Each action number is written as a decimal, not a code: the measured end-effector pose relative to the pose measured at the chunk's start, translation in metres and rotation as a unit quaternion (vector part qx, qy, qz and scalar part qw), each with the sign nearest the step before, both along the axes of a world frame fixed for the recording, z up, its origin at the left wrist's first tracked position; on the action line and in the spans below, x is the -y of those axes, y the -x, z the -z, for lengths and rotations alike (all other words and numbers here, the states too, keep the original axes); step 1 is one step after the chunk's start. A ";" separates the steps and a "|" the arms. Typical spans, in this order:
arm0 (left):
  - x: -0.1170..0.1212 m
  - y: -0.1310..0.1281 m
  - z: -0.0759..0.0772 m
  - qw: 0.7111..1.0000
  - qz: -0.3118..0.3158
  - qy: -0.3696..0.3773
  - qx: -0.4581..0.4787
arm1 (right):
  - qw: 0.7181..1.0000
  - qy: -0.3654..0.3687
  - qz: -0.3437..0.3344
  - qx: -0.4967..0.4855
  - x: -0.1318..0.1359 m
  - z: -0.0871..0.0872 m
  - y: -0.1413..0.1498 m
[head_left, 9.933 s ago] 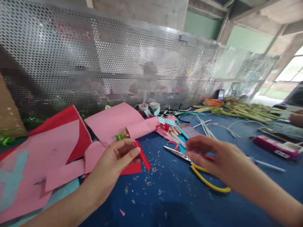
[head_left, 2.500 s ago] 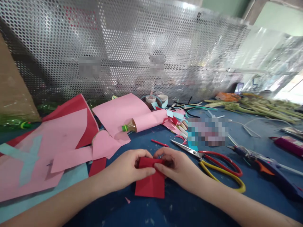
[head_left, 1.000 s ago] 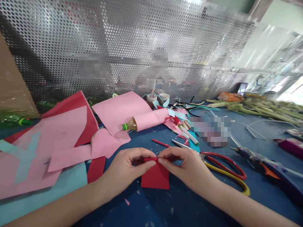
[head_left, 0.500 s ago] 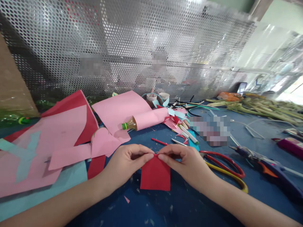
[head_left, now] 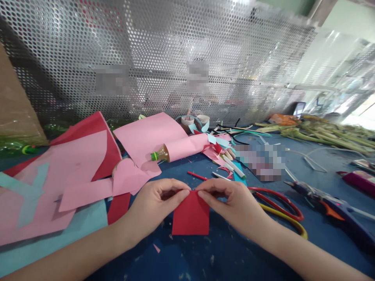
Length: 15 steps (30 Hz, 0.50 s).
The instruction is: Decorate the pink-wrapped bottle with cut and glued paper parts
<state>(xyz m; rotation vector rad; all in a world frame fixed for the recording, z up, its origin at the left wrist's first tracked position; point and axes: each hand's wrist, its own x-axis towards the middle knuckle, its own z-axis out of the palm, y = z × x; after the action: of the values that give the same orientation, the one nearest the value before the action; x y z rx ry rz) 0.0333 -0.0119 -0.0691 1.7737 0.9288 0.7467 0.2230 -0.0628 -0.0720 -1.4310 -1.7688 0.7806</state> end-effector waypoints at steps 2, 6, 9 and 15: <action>-0.001 -0.001 0.000 1.000 0.006 0.029 0.004 | 1.000 -0.002 0.004 0.009 0.000 0.000 -0.001; -0.002 -0.001 -0.001 0.997 0.013 0.078 0.017 | 1.000 -0.007 0.007 0.020 -0.001 0.000 -0.002; -0.001 -0.002 -0.002 0.998 0.009 0.066 0.014 | 1.000 0.006 0.001 0.001 -0.001 0.001 -0.002; -0.001 -0.001 -0.003 0.998 0.016 0.057 0.010 | 1.000 0.003 0.004 -0.004 -0.002 0.003 -0.001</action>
<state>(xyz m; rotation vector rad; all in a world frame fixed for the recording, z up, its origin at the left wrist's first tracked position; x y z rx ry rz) 0.0344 -0.0104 -0.0666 1.6752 0.9093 0.6768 0.2241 -0.0610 -0.0745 -1.4367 -1.7545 0.7868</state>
